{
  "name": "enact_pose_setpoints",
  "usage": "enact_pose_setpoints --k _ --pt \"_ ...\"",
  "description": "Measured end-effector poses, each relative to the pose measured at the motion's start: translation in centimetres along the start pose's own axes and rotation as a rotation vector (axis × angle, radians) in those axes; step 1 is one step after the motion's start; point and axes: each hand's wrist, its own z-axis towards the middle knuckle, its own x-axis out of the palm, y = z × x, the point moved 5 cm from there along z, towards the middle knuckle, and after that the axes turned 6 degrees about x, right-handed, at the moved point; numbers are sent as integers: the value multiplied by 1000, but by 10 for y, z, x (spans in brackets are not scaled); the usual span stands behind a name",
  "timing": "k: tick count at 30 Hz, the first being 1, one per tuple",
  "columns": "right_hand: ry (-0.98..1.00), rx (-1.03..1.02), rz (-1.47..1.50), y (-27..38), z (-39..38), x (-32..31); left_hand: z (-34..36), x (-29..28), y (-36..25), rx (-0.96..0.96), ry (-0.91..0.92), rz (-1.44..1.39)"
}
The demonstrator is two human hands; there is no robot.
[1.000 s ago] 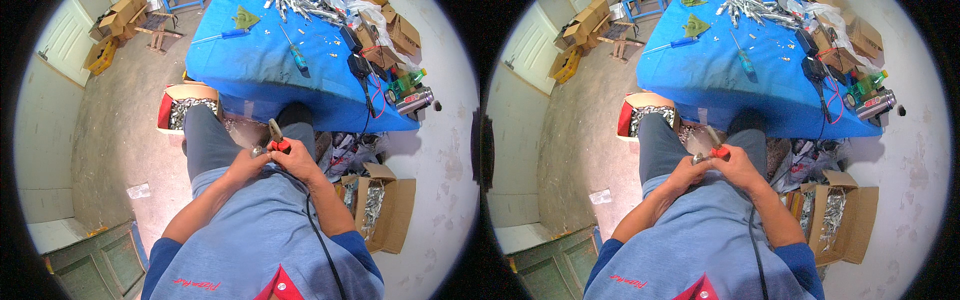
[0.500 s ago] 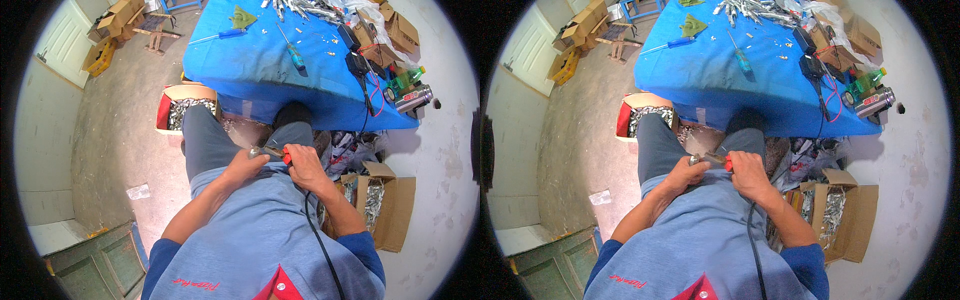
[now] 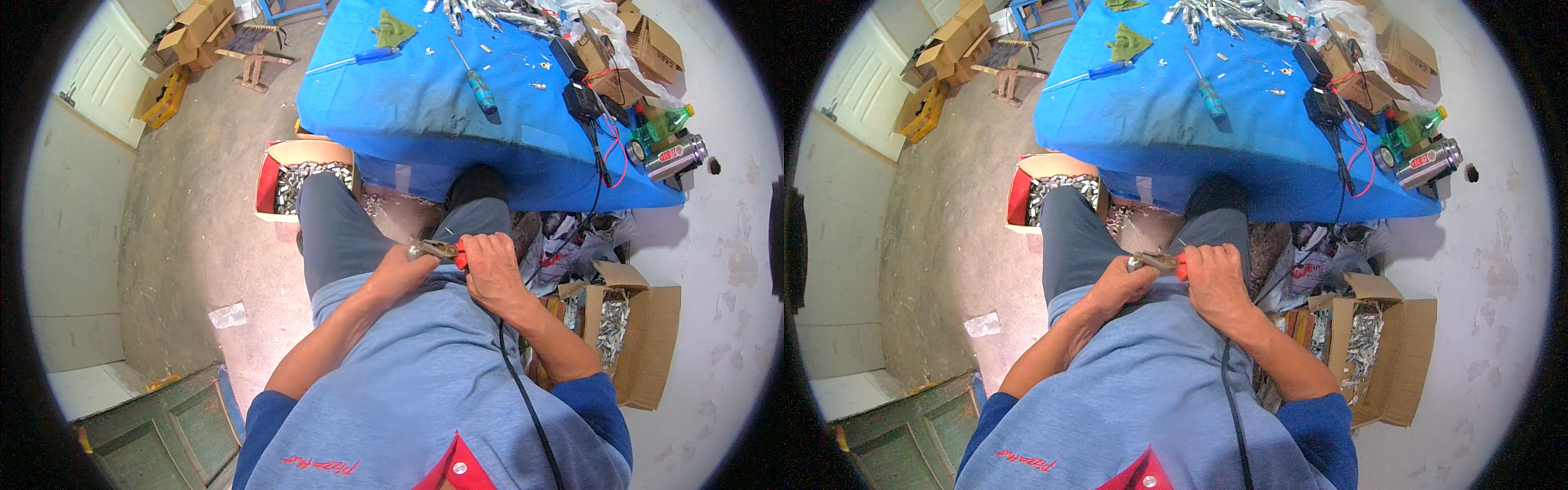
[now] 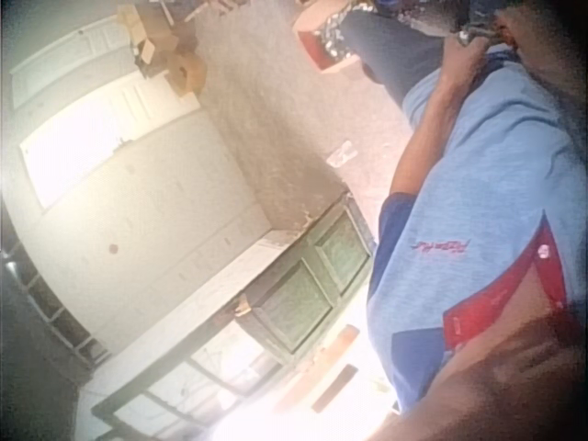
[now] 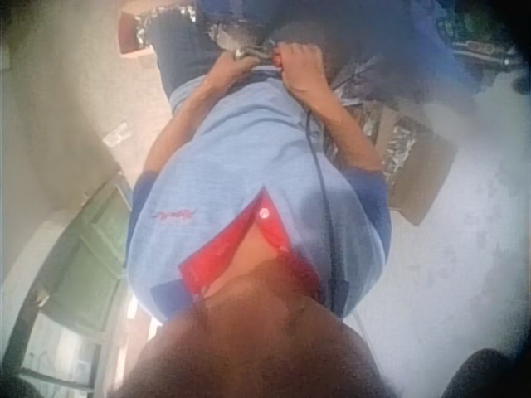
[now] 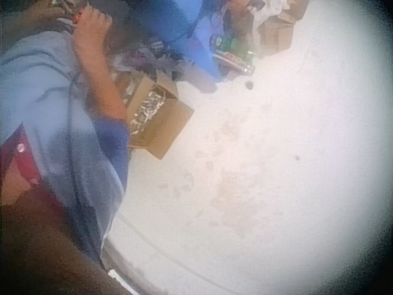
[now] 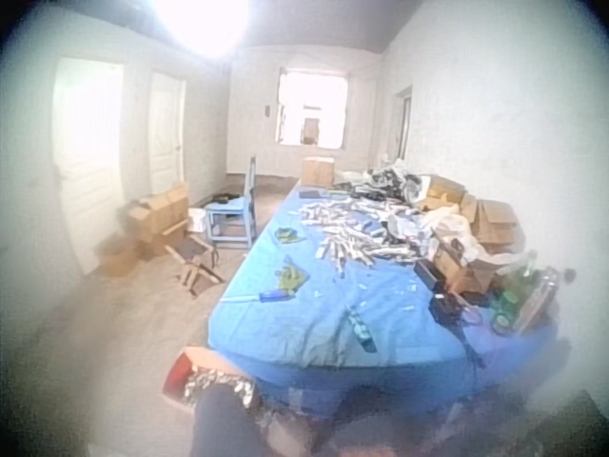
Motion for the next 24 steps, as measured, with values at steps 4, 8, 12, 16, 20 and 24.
enact_pose_setpoints --k 4,8,12,16,20,24 --pt "19 7 29 1 0 1 3 -2 4 -2 21 -19" --pt "161 59 140 1 1 2 1 0 0 -7 8 -42" --pt "461 167 439 -4 0 -2 1 2 -3 89 -25 50" --pt "687 229 807 -1 0 -18 6 -5 11 55 -33 101" --pt "343 235 710 -20 4 -10 8 -5 13 86 14 109" --pt "331 379 859 -31 15 -1 5 -4 6 55 44 118"
